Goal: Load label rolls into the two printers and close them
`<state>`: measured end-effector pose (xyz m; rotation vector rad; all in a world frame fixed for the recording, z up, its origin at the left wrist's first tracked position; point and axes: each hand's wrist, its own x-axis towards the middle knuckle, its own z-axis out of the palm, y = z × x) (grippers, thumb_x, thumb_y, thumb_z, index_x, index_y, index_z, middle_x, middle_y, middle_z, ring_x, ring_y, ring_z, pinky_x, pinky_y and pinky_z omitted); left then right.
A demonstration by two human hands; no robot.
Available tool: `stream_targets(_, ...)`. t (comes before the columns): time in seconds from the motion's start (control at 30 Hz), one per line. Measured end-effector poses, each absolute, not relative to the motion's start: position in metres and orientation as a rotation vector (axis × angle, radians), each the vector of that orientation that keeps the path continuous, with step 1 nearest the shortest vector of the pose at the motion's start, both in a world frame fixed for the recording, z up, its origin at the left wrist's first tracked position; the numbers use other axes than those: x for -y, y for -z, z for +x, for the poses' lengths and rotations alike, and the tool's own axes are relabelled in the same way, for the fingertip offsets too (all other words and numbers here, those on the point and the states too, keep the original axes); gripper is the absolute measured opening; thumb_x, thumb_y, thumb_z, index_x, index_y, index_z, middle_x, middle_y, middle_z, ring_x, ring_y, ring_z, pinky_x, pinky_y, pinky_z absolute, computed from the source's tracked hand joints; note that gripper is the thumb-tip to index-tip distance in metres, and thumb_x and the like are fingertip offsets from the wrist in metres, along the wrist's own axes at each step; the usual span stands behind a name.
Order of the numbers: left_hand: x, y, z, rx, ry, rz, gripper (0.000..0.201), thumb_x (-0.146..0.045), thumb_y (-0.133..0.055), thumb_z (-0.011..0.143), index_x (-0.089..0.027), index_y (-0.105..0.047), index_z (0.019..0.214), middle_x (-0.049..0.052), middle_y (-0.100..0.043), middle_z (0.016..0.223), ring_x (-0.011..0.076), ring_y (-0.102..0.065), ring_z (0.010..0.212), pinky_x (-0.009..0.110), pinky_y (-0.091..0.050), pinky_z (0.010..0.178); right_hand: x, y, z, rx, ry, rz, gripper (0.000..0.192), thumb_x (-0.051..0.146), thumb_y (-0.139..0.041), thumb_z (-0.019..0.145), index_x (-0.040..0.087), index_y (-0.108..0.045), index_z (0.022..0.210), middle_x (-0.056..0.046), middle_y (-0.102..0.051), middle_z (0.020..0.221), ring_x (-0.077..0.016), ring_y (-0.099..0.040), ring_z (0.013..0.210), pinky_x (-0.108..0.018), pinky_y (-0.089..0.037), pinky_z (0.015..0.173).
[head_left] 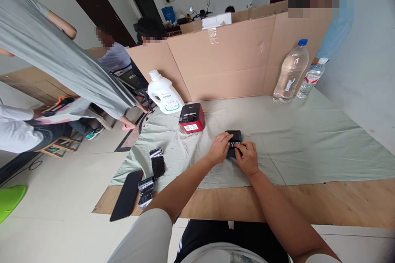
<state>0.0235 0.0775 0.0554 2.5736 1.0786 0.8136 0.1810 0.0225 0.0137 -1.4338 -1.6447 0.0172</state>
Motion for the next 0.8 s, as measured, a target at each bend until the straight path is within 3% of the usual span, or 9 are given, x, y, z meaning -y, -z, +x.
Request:
stream_targets(0.13,-0.060,-0.039,0.019,-1.069,-0.825,2.608,0.041,-0.022,-0.035,0.095,-0.015,-0.047,0.133,0.014,-0.052,0.135,0.0259,-0.040,0.133,0.049,-0.035,0.110,-0.023,-0.013,0.181,1.643,0.043,-1.393,0.022,0.027,-0.051,0.090,0.020,-0.070,0.098,-0.010,-0.057,0.097,-0.0226,-0.049,0.095,-0.038,-0.046,0.087)
stream_targets(0.33,-0.055,-0.033,0.023,-1.131,-0.850,2.599,0.043,-0.026,-0.037,0.095,-0.015,-0.044,0.136,0.015,-0.050,0.138,0.0264,-0.039,0.136,0.050,-0.035,0.111,-0.025,-0.012,0.181,1.672,0.071,-1.367,0.039,0.030,-0.051,0.089,0.016,-0.056,0.125,-0.013,-0.058,0.118,-0.0256,-0.048,0.110,-0.045,-0.042,0.098)
stream_targets(0.8,-0.048,-0.015,0.036,-1.281,-0.983,2.475,0.046,-0.021,-0.039,0.092,-0.011,-0.042,0.136,0.017,-0.050,0.139,0.0267,-0.039,0.136,0.050,-0.035,0.110,-0.021,-0.021,0.176,1.739,0.011,-1.659,0.036,0.033,-0.050,0.087,0.017,-0.062,0.117,-0.011,-0.061,0.122,-0.0277,-0.051,0.111,-0.043,-0.039,0.091)
